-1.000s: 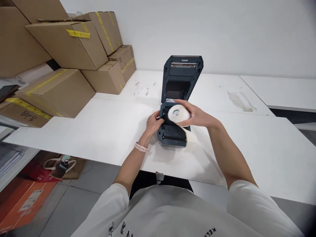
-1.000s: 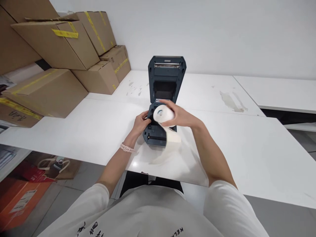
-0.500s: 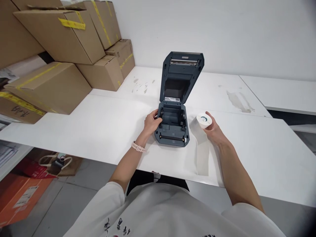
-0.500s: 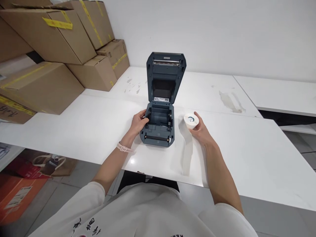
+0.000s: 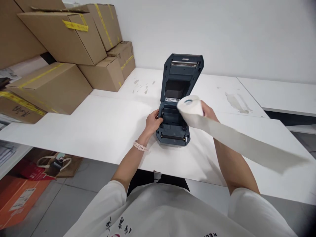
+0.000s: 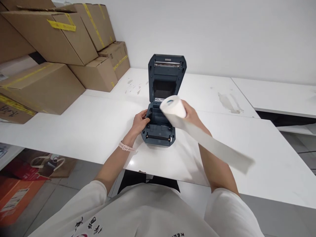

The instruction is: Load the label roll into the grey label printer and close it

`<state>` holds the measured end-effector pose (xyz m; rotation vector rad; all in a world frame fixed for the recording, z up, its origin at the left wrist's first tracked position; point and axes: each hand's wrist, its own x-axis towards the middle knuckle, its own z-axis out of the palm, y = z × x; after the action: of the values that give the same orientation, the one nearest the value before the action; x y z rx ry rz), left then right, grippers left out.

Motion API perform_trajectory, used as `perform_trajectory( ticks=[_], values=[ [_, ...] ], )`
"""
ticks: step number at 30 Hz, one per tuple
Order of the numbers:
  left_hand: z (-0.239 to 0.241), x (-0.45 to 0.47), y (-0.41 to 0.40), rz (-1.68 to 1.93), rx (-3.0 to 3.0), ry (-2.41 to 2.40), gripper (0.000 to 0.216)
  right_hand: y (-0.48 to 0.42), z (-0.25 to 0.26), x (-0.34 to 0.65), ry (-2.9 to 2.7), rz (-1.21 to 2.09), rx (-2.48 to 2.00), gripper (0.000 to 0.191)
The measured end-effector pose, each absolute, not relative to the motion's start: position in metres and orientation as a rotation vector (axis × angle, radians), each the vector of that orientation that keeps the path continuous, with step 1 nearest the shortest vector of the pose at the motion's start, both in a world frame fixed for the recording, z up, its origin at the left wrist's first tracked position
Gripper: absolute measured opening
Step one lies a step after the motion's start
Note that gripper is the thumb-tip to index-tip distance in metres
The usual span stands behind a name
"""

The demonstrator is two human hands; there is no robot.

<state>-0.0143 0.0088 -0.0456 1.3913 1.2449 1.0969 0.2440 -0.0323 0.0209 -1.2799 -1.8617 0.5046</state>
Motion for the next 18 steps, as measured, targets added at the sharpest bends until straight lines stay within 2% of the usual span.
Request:
perform_trajectory(
  ticks=[5,13,18],
  values=[
    [-0.043,-0.015,0.006,1.093,1.420,1.252,0.066,-0.026,0.053,0.192,-2.271,0.310,-1.524,0.075],
    [-0.043,-0.015,0.005,1.078,1.452,1.272,0.064,-0.004,0.023,0.197,-2.448,0.317,-1.542,0.077],
    [-0.041,-0.014,0.005,1.057,1.443,1.291,0.062,0.004,0.007,0.202,-2.471,0.252,-1.465,0.068]
  ],
)
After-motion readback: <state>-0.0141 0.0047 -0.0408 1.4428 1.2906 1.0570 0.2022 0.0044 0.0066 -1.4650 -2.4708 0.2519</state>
